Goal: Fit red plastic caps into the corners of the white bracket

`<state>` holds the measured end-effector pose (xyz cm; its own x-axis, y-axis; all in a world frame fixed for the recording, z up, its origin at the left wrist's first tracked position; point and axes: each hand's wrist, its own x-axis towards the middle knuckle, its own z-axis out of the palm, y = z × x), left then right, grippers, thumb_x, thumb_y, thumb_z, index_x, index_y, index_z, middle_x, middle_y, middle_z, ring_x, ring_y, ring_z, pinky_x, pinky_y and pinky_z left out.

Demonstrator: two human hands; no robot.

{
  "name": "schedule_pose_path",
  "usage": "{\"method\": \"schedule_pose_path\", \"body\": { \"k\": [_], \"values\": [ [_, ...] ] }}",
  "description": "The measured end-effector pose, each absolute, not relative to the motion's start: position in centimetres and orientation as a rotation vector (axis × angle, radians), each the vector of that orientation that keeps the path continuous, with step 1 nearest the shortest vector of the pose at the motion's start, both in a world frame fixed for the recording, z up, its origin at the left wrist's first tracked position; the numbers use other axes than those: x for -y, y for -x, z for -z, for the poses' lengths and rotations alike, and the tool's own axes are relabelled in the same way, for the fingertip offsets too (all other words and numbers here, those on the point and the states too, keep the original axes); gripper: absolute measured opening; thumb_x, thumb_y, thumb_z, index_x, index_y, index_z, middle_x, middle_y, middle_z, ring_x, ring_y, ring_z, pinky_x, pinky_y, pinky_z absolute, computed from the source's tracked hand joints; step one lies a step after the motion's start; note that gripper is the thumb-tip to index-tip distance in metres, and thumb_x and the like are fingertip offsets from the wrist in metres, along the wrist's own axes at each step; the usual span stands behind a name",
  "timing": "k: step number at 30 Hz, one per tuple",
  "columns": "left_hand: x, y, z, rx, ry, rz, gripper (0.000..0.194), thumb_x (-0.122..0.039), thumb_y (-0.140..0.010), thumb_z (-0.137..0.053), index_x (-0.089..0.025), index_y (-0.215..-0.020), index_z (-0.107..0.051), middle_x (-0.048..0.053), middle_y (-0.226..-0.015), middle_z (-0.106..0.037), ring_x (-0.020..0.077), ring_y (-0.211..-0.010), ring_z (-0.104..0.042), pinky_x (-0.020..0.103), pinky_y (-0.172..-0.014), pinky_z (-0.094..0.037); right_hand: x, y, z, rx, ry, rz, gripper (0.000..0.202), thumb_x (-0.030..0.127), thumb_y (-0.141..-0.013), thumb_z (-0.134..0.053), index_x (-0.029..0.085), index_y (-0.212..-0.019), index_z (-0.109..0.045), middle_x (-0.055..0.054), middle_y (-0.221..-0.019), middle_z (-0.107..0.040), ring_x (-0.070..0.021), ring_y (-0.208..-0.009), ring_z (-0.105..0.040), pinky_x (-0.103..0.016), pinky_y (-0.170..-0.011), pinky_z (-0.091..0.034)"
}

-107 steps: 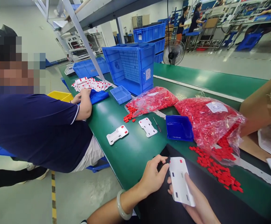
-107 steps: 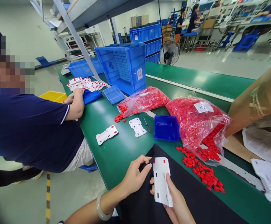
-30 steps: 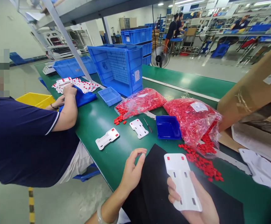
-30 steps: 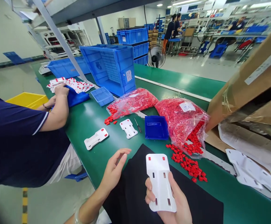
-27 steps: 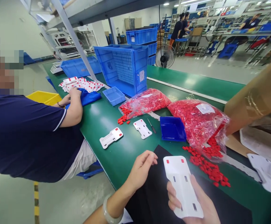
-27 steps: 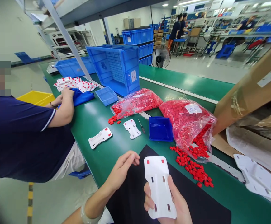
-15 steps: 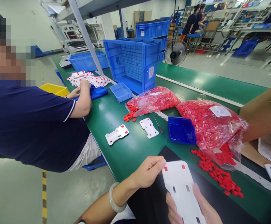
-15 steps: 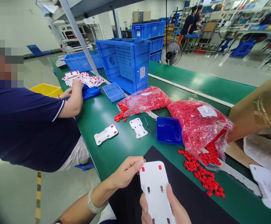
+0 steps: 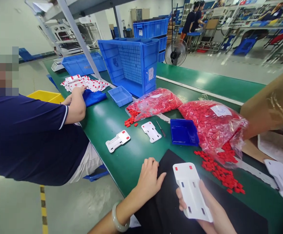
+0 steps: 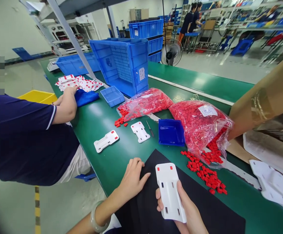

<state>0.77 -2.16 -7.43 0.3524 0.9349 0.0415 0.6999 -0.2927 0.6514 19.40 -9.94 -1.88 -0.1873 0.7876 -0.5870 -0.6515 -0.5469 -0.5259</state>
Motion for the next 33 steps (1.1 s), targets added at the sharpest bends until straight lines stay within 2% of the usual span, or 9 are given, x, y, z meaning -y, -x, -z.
{"method": "schedule_pose_path", "body": {
  "k": [5, 9, 15, 18, 20, 22, 27, 30, 33],
  "values": [
    [1.5, -2.1, 6.9, -1.358, -2.091, -0.564, 0.01, -0.017, -0.089, -0.048, -0.021, -0.08, -0.048, 0.005, -0.087, -0.057, 0.0217, -0.082, -0.054, 0.037, -0.075, -0.048, 10.7, -19.6, 3.7, 0.143, 1.064, -1.863, 0.05, 0.058, -0.09, -0.047, 0.017, -0.11, -0.067, -0.01, -0.085, -0.069, -0.019, -0.066, -0.059, -0.038, -0.072, -0.047],
    [2.7, -3.5, 6.0, -1.179, -2.022, -0.728, 0.002, -0.021, -0.092, -0.049, -0.022, -0.091, -0.048, 0.006, -0.105, -0.064, 0.0202, -0.101, -0.06, 0.034, -0.087, -0.049, 11.1, -19.1, 5.3, 0.179, 1.044, -1.854, 0.051, 0.058, -0.09, -0.048, 0.014, -0.104, -0.069, -0.01, -0.084, -0.069, -0.0178, -0.066, -0.058, -0.036, -0.072, -0.047],
    [3.2, -3.7, 8.3, -0.937, -2.281, -0.656, 0.013, -0.014, -0.092, -0.044, -0.021, -0.097, -0.054, 0.011, -0.114, -0.066, 0.0255, -0.119, -0.057, 0.041, -0.094, -0.048, 11.3, -20.0, 5.4, 0.233, 1.054, -1.767, 0.055, 0.063, -0.09, -0.043, 0.015, -0.101, -0.07, -0.009, -0.085, -0.067, -0.0172, -0.067, -0.056, -0.035, -0.072, -0.046],
    [1.4, -2.1, 8.4, -1.204, -2.286, -0.699, 0.014, -0.022, -0.091, -0.049, -0.02, -0.102, -0.058, 0.014, -0.118, -0.066, 0.0342, -0.125, -0.052, 0.056, -0.099, -0.043, 11.5, -22.1, 4.3, 0.626, 1.327, -1.424, 0.053, 0.063, -0.09, -0.042, 0.021, -0.108, -0.07, -0.008, -0.09, -0.066, -0.021, -0.08, -0.057, -0.036, -0.079, -0.044],
    [0.6, -1.5, 7.1, -1.385, -2.125, -0.841, 0.032, -0.031, -0.089, -0.056, -0.018, -0.118, -0.055, 0.018, -0.138, -0.052, 0.0383, -0.134, -0.041, 0.062, -0.105, -0.035, 11.7, -23.1, 3.6, 0.961, 1.617, -1.031, 0.045, 0.055, -0.089, -0.051, 0.03, -0.126, -0.062, -0.007, -0.107, -0.064, -0.0249, -0.098, -0.056, -0.038, -0.089, -0.041],
    [0.9, -1.7, 5.4, -1.323, -1.872, -0.872, 0.043, -0.036, -0.092, -0.054, -0.021, -0.131, -0.049, 0.015, -0.148, -0.042, 0.0341, -0.137, -0.038, 0.058, -0.11, -0.032, 11.7, -23.3, 3.3, 1.215, 1.819, -0.663, 0.054, 0.043, -0.089, -0.056, 0.037, -0.141, -0.044, -0.005, -0.124, -0.058, -0.0269, -0.111, -0.052, -0.042, -0.095, -0.039],
    [5.3, -5.4, 3.9, -0.746, -1.228, -0.729, 0.052, -0.046, -0.089, -0.059, -0.02, -0.133, -0.053, 0.013, -0.14, -0.053, 0.0305, -0.129, -0.049, 0.044, -0.108, -0.04, 11.8, -20.3, 3.6, 1.512, 1.906, -0.193, 0.069, 0.031, -0.091, -0.05, 0.032, -0.152, -0.017, -0.009, -0.134, -0.054, -0.0297, -0.113, -0.054, -0.048, -0.089, -0.046],
    [6.6, -7.1, 4.7, -0.837, -0.983, -0.794, 0.043, -0.042, -0.09, -0.059, -0.016, -0.125, -0.061, 0.014, -0.127, -0.064, 0.0302, -0.12, -0.057, 0.042, -0.102, -0.045, 12.7, -19.6, 3.6, 1.581, 1.816, -0.268, 0.071, 0.033, -0.09, -0.053, 0.031, -0.151, -0.018, -0.009, -0.137, -0.053, -0.0295, -0.117, -0.054, -0.047, -0.09, -0.05],
    [6.5, -6.9, 4.3, -0.874, -0.929, -0.813, 0.04, -0.041, -0.092, -0.057, -0.015, -0.121, -0.063, 0.013, -0.116, -0.069, 0.0282, -0.107, -0.063, 0.04, -0.094, -0.049, 13.5, -20.9, 3.1, 1.375, 1.738, -0.569, 0.06, 0.038, -0.09, -0.054, 0.033, -0.146, -0.03, -0.007, -0.14, -0.052, -0.0247, -0.121, -0.055, -0.041, -0.095, -0.05]
  ]
}}
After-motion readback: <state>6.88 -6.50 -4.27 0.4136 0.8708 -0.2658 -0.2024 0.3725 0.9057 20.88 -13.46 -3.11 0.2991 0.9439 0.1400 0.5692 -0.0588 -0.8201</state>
